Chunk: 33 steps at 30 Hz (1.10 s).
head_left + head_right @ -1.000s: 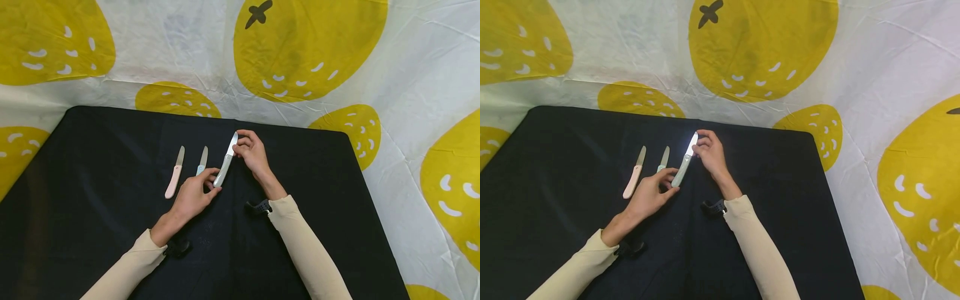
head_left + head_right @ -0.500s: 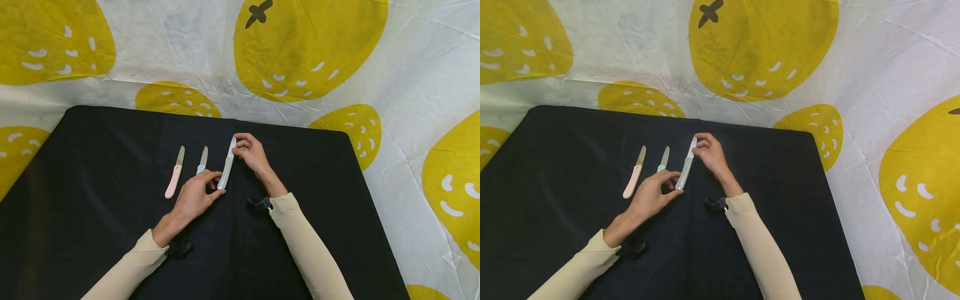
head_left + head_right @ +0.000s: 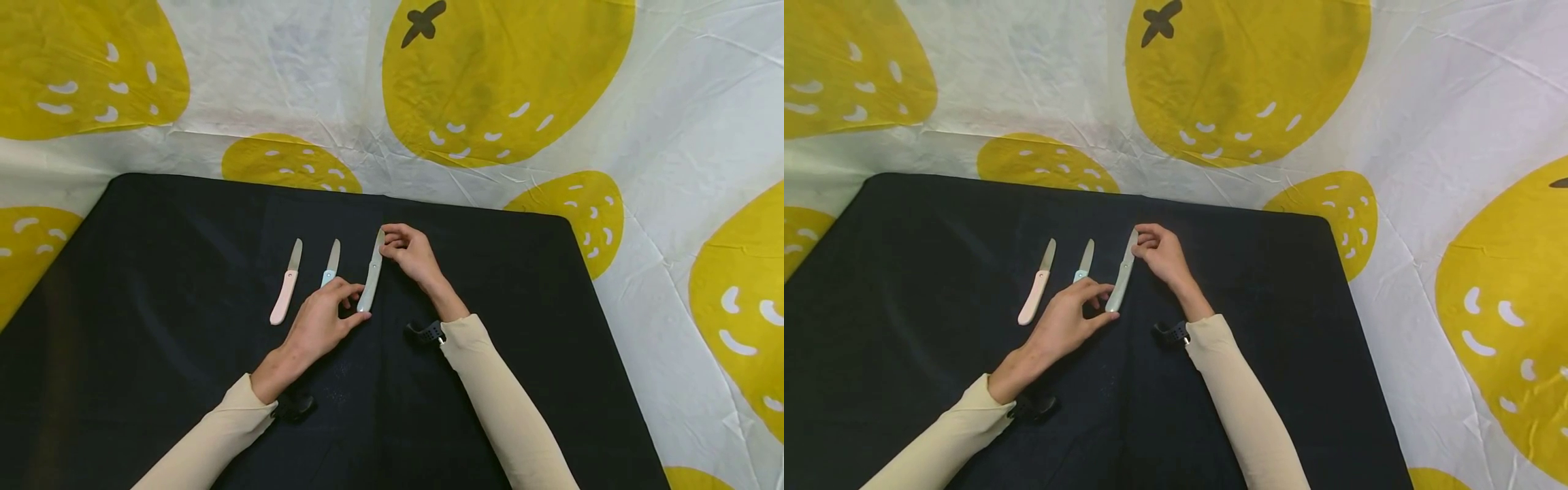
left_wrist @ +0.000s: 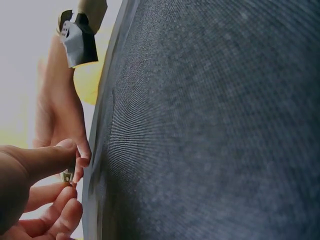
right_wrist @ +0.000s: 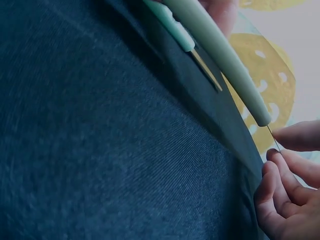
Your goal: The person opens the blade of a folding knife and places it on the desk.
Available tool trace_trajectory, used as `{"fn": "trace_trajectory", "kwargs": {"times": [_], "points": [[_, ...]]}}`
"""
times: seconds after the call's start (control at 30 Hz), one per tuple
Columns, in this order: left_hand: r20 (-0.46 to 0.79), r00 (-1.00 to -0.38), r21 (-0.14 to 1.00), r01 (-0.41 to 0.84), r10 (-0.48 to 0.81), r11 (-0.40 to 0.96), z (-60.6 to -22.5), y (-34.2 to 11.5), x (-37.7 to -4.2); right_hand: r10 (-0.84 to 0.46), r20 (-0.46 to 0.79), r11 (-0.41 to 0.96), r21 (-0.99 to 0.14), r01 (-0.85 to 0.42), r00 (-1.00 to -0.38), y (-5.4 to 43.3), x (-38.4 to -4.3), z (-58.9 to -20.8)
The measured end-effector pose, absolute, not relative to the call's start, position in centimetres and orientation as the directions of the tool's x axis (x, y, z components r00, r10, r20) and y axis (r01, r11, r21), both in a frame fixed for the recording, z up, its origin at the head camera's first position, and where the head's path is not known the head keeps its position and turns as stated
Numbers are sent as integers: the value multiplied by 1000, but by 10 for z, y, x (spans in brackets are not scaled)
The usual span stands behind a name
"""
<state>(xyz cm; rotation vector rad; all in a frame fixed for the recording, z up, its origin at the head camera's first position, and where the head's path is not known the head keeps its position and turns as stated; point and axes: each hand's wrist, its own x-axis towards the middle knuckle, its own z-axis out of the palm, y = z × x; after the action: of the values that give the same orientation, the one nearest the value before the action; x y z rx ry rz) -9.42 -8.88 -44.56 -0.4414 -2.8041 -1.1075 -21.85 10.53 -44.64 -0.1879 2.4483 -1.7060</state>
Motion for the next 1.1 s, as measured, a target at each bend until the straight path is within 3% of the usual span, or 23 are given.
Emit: {"fn": "trace_trajectory", "kwargs": {"times": [0.33, 1.1], "points": [[187, -956, 571, 293, 226, 767, -448, -90, -94, -221, -34, 523, -848, -89, -975, 103, -220, -450], [155, -953, 460, 304, 262, 834, -447, -91, -96, -247, -40, 719, -677, -156, -968, 99, -214, -451]]}}
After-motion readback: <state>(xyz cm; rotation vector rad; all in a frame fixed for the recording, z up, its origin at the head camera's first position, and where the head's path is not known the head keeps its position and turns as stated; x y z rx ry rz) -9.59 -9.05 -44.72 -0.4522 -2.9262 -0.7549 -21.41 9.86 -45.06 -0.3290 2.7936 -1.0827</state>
